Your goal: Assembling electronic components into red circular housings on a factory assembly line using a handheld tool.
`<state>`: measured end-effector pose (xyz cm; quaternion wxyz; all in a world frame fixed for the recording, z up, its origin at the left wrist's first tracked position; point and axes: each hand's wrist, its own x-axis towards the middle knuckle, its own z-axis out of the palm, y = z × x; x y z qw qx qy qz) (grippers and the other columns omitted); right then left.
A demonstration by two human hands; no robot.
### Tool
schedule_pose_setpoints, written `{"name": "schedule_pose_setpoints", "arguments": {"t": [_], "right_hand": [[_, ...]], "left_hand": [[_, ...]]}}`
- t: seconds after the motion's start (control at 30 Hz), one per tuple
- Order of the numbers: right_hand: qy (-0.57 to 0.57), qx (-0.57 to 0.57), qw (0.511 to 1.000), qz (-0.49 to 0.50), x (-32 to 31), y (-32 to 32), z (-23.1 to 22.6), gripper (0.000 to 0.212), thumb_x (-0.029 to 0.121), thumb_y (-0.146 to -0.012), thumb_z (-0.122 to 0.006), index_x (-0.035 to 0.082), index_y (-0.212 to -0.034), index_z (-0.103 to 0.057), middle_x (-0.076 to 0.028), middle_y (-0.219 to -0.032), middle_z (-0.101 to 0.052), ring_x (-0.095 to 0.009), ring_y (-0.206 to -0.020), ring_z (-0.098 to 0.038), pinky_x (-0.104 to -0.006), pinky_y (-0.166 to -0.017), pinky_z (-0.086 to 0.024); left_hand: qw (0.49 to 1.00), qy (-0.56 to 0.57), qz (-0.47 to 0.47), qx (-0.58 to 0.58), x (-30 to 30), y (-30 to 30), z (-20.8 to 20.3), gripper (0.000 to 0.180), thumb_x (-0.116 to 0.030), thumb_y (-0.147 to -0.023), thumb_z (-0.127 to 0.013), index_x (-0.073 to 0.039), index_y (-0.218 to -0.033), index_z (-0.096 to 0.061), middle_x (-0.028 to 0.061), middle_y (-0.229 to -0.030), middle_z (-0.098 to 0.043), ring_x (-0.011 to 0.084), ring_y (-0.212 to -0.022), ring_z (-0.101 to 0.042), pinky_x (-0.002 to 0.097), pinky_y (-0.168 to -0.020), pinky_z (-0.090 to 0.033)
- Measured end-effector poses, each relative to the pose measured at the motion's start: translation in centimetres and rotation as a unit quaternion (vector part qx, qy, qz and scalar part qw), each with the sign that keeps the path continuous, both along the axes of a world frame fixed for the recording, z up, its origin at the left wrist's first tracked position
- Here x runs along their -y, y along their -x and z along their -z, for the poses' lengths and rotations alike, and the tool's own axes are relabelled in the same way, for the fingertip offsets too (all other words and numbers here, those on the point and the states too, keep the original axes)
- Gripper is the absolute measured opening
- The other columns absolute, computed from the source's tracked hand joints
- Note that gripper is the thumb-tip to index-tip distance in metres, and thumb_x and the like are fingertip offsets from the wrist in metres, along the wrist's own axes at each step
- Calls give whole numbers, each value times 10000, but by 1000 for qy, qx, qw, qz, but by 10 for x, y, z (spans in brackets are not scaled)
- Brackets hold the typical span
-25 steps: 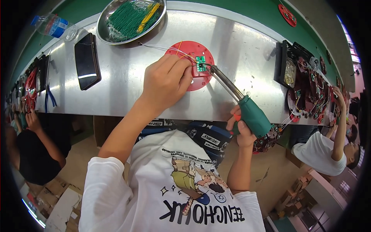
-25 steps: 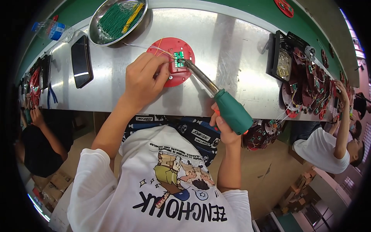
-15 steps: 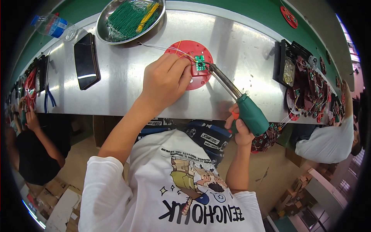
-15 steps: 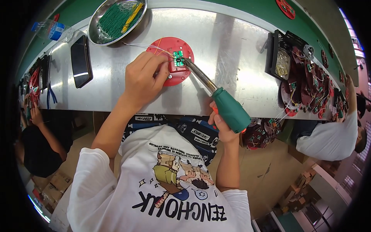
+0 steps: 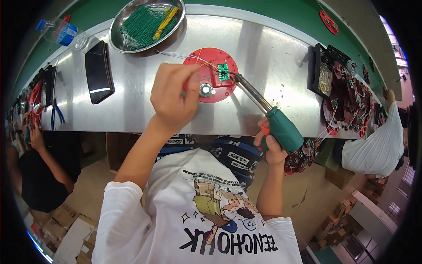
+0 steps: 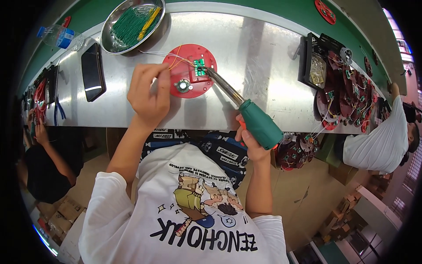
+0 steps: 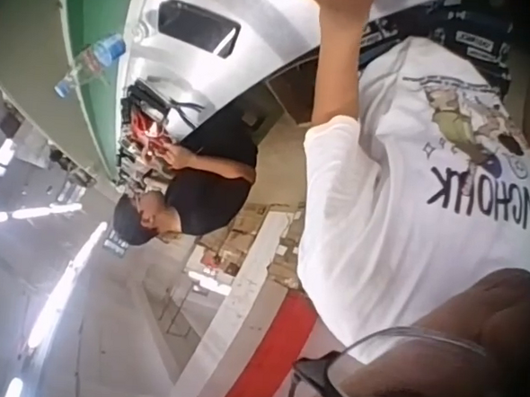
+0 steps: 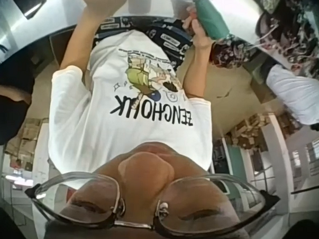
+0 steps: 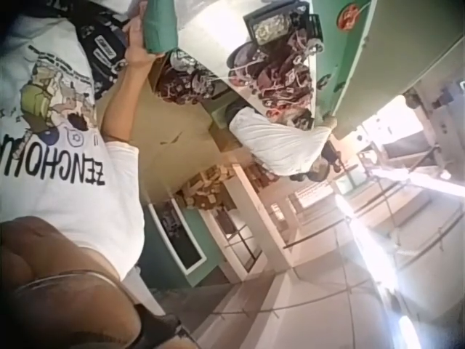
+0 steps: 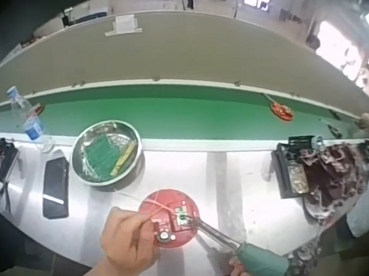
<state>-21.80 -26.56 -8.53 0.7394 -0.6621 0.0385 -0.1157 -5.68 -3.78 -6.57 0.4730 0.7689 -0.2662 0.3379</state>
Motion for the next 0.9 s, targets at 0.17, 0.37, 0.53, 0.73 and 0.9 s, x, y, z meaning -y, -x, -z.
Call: {"name": "schedule_pose_setpoints", "arguments": {"t": [0.17,0.37,0.53,0.73,0.9], "right_hand": [[51,1,998,-26,2,-1,1,412,220,-880,-648,-58,-1175,-576,-214,-1085,-598,-198,-548,-584,-302,-522,-483],[31,-18,999,1,-3,-4,-3,368,94,-802,-669,-125,-1092,-610,-153,-866,-655,-135,-556,-598,-265,-536,-505],[31,-18,999,0,-4,-6,-5,358,86,-797,-663,-126,-1080,-611,-138,-847,-642,-133,-555,-595,-260,-533,-502],[61,-27,996,-54,6,0,1,412,204,-879,-643,-43,-1201,-568,-143,-982,-583,-177,-560,-566,-282,-535,-451],[68,-20,996,-52,5,-2,-2,407,228,-879,-636,-68,-1148,-562,-175,-995,-581,-182,-553,-573,-288,-531,-469]], "left_hand": [[992,-91,80,32,6,-3,5,140,42,-750,-674,8,-886,-666,102,-794,-619,254,-665,-584,350,-566,-473],[986,-152,69,5,5,-4,9,117,2,-717,-687,-12,-823,-641,86,-766,-609,263,-680,-583,365,-613,-488],[985,-154,76,-24,5,-4,7,114,24,-746,-695,8,-854,-662,114,-788,-641,281,-682,-607,370,-614,-493],[985,-157,72,-11,4,-6,11,109,-15,-730,-691,-19,-828,-643,92,-779,-623,265,-697,-598,363,-632,-498],[985,-155,70,-9,5,-7,12,107,-19,-734,-688,-21,-832,-644,92,-781,-625,265,-702,-600,362,-641,-500]]}}
